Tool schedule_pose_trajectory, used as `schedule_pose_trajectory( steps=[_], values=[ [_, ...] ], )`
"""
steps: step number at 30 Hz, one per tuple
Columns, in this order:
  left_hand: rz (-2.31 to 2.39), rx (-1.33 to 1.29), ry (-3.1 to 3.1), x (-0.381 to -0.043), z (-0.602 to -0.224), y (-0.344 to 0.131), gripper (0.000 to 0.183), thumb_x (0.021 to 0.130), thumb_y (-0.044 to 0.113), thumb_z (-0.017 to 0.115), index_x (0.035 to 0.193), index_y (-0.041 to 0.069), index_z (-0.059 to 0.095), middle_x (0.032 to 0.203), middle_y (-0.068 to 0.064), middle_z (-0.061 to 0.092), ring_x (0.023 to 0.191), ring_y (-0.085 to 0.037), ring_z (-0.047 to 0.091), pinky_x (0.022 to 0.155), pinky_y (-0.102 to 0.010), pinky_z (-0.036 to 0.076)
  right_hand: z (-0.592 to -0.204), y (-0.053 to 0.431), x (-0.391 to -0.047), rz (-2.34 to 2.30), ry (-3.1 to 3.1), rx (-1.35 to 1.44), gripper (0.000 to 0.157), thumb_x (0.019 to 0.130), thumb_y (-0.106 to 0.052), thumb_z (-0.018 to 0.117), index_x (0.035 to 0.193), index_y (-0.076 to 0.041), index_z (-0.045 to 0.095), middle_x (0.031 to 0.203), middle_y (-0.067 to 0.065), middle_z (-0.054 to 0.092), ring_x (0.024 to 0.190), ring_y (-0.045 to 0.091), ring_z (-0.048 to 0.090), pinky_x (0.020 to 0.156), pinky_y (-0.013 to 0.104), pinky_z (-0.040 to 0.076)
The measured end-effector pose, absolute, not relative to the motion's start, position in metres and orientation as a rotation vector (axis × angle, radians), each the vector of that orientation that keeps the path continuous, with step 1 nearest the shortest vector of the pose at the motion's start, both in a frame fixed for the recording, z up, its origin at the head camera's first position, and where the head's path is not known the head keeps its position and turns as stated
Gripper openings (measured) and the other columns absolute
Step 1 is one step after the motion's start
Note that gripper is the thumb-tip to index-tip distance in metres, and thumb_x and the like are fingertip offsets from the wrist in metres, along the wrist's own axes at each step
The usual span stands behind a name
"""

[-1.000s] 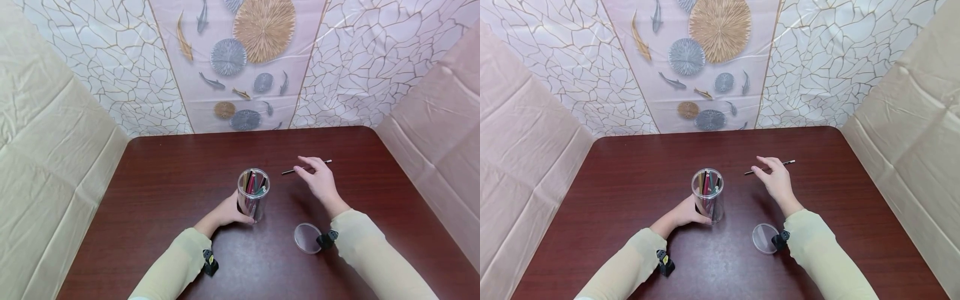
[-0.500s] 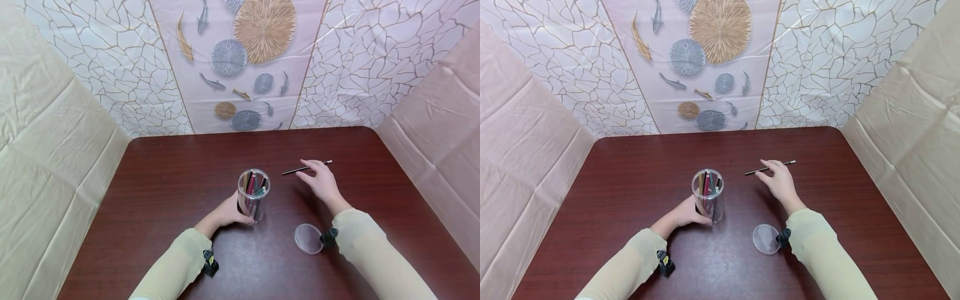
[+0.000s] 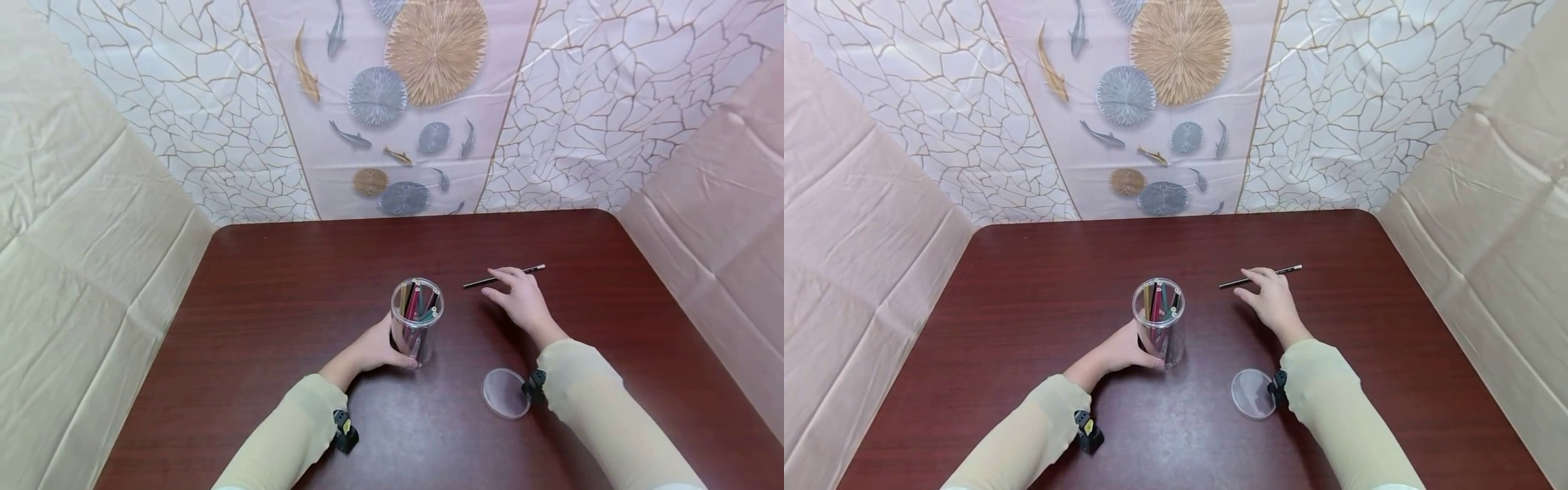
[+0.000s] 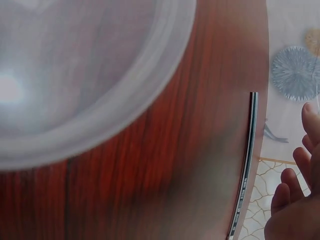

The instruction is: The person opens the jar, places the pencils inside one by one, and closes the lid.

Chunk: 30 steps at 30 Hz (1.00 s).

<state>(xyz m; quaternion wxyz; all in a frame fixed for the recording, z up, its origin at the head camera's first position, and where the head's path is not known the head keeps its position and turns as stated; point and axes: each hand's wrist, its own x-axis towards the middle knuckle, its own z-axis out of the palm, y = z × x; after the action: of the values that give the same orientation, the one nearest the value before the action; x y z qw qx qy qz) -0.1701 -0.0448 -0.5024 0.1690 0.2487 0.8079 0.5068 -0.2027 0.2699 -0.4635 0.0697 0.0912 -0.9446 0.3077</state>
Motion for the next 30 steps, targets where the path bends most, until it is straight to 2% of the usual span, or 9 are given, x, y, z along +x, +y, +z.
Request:
schedule_pose_trajectory(
  steps=[17, 24, 30],
  values=[
    [1.454, 0.708, 2.290, -0.170, -0.504, -0.046, 0.103, 0.058, 0.030, 0.088, 0.140, 0.023, 0.026, 0.126, 0.003, 0.054, 0.111, -0.012, 0.050, 0.097, -0.033, 0.037, -0.477, 0.269, -0.214, 0.876, -2.888, 0.287, 0.049, 0.084, -0.022, 0.069, 0.126, 0.001, 0.057, 0.125, 0.023, 0.051, 0.112, 0.045, 0.038, 0.095, 0.051, 0.029],
    [1.455, 0.714, 2.292, -0.171, -0.505, -0.047, 0.103, 0.058, 0.031, 0.088, 0.140, 0.024, 0.027, 0.126, 0.003, 0.054, 0.111, -0.013, 0.051, 0.097, -0.033, 0.037, -0.481, 0.273, -0.220, 0.797, -2.899, 0.354, 0.047, 0.084, -0.020, 0.070, 0.123, 0.002, 0.058, 0.122, 0.023, 0.053, 0.115, 0.039, 0.043, 0.096, 0.049, 0.025],
    [1.427, 0.697, 2.306, -0.172, -0.504, -0.047, 0.102, 0.058, 0.032, 0.088, 0.139, 0.024, 0.028, 0.124, 0.004, 0.055, 0.110, -0.012, 0.051, 0.096, -0.033, 0.037, -0.483, 0.275, -0.222, 0.704, -2.907, 0.407, 0.044, 0.083, -0.019, 0.070, 0.120, 0.003, 0.061, 0.118, 0.023, 0.056, 0.110, 0.037, 0.047, 0.093, 0.048, 0.025]
  ],
)
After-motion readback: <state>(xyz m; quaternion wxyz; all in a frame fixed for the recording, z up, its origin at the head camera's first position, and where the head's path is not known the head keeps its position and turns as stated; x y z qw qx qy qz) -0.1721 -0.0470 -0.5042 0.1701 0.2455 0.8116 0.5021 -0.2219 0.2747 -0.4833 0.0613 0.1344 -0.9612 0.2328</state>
